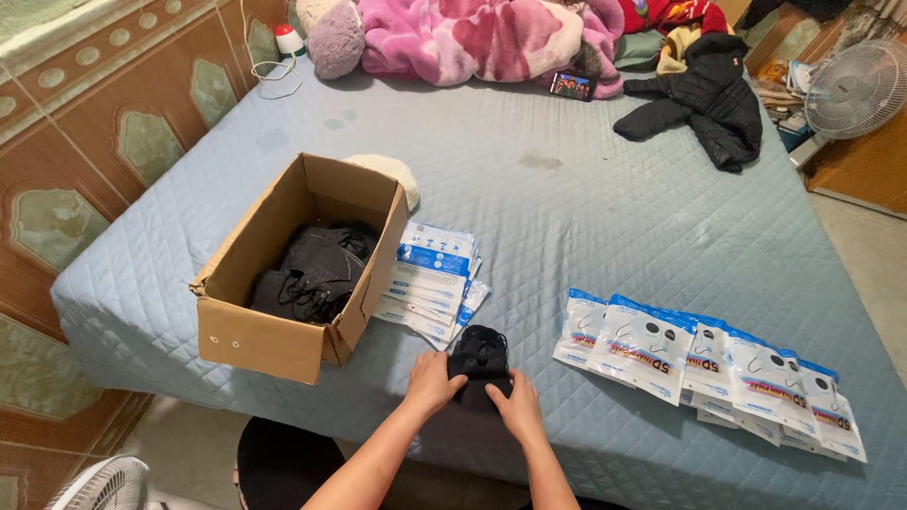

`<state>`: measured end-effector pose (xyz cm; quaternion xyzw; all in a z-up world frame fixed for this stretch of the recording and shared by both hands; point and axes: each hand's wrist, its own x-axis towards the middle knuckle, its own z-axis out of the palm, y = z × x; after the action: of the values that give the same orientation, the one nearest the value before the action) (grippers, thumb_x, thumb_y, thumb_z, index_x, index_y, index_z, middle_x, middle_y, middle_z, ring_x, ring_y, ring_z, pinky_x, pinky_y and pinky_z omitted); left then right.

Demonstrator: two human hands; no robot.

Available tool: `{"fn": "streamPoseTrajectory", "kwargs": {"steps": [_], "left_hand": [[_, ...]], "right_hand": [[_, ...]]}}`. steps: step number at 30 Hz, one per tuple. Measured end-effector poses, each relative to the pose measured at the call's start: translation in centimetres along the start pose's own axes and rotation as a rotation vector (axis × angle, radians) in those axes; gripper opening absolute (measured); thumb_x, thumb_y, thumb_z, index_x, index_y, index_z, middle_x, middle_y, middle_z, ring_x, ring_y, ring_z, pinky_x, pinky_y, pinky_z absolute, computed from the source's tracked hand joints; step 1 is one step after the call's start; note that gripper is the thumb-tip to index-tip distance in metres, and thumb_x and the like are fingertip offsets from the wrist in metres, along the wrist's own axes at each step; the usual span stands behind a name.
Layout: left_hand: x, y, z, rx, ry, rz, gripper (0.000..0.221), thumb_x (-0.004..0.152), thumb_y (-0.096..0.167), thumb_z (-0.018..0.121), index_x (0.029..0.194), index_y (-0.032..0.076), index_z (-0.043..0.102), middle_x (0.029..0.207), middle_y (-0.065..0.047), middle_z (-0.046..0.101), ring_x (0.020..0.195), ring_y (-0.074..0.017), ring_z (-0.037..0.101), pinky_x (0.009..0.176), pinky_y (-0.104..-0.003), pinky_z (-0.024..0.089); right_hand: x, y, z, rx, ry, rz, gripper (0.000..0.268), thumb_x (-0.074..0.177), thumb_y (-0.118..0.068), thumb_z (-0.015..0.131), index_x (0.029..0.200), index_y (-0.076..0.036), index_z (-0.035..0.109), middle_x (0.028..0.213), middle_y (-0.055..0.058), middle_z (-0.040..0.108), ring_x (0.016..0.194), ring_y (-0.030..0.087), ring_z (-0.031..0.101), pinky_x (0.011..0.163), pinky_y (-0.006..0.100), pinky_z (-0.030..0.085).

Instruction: Packing black face masks and small white packets into a cardboard box while sitting on a bed.

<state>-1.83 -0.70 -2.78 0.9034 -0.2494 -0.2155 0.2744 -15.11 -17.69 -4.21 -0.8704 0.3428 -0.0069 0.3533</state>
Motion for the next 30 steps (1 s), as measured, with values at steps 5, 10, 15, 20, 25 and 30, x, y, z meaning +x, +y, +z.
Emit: {"fn": "streamPoseTrajectory", "kwargs": {"steps": [5, 10, 15, 20, 25, 30], "left_hand": [[-0.3, 0.6, -1.3, -0.032, -0.123, -0.031, 0.052, 0.085, 0.05, 0.071, 0.115, 0.009, 0.06, 0.124, -0.014, 0.056, 0.123, -0.0367, 0.047, 0.097, -0.048, 0.044], [-2.6, 1.5, -2.7, -0.271, -0.184, 0.034, 0.034, 0.079, 0.03, 0.066, 0.107, 0.013, 0.057, 0.114, -0.017, 0.061, 0.121, -0.0346, 0.05, 0.085, -0.048, 0.048], [-3.7, 1.8, -2.2, -0.363, 0.109, 0.429, 0.027, 0.084, 0.013, 0.069, 0.107, 0.01, 0.056, 0.104, -0.013, 0.067, 0.099, -0.0365, 0.063, 0.076, -0.045, 0.044], [-3.7, 1.2, -0.3, -0.167, 0.194, 0.538, 0.065, 0.089, 0.042, 0.07, 0.14, 0.009, 0.047, 0.129, -0.013, 0.057, 0.121, -0.0362, 0.051, 0.101, -0.048, 0.037], [-2.9, 0.8, 0.9, -0.113, 0.335, 0.526, 0.042, 0.095, 0.046, 0.065, 0.109, 0.008, 0.054, 0.1, -0.014, 0.06, 0.096, -0.0375, 0.055, 0.088, -0.047, 0.04], [-4.8, 1.8, -2.7, -0.492, 0.12, 0.184, 0.033, 0.096, 0.048, 0.062, 0.09, 0.015, 0.065, 0.085, -0.001, 0.073, 0.084, -0.0182, 0.068, 0.071, -0.036, 0.044]], "right_hand": [[1.6, 2.2, 1.1, -0.044, -0.053, -0.009, 0.07, 0.087, -0.052, 0.069, 0.144, -0.014, 0.053, 0.14, 0.012, 0.058, 0.136, 0.032, 0.049, 0.113, 0.044, 0.04], [1.4, 2.5, 0.8, -0.046, -0.13, -0.003, 0.073, 0.085, -0.06, 0.067, 0.139, -0.013, 0.052, 0.137, 0.013, 0.055, 0.137, 0.033, 0.044, 0.111, 0.044, 0.04], [-0.6, 0.9, -0.6, 0.304, 0.009, -0.093, 0.063, 0.084, -0.038, 0.073, 0.136, -0.017, 0.045, 0.129, 0.008, 0.067, 0.121, 0.027, 0.065, 0.097, 0.039, 0.047], [2.9, 6.8, 4.9, 0.078, 0.173, -0.354, 0.08, 0.084, -0.048, 0.071, 0.147, -0.011, 0.039, 0.142, 0.018, 0.049, 0.133, 0.037, 0.046, 0.114, 0.045, 0.035], [2.0, 5.0, 3.7, 0.039, 0.191, -0.453, 0.062, 0.092, -0.043, 0.067, 0.144, -0.013, 0.052, 0.138, 0.014, 0.055, 0.126, 0.035, 0.05, 0.111, 0.044, 0.036], [-2.2, -0.5, -0.9, 0.62, -0.113, -0.173, 0.037, 0.09, -0.029, 0.073, 0.122, -0.009, 0.073, 0.112, 0.002, 0.077, 0.102, 0.01, 0.065, 0.089, 0.028, 0.054]]}}
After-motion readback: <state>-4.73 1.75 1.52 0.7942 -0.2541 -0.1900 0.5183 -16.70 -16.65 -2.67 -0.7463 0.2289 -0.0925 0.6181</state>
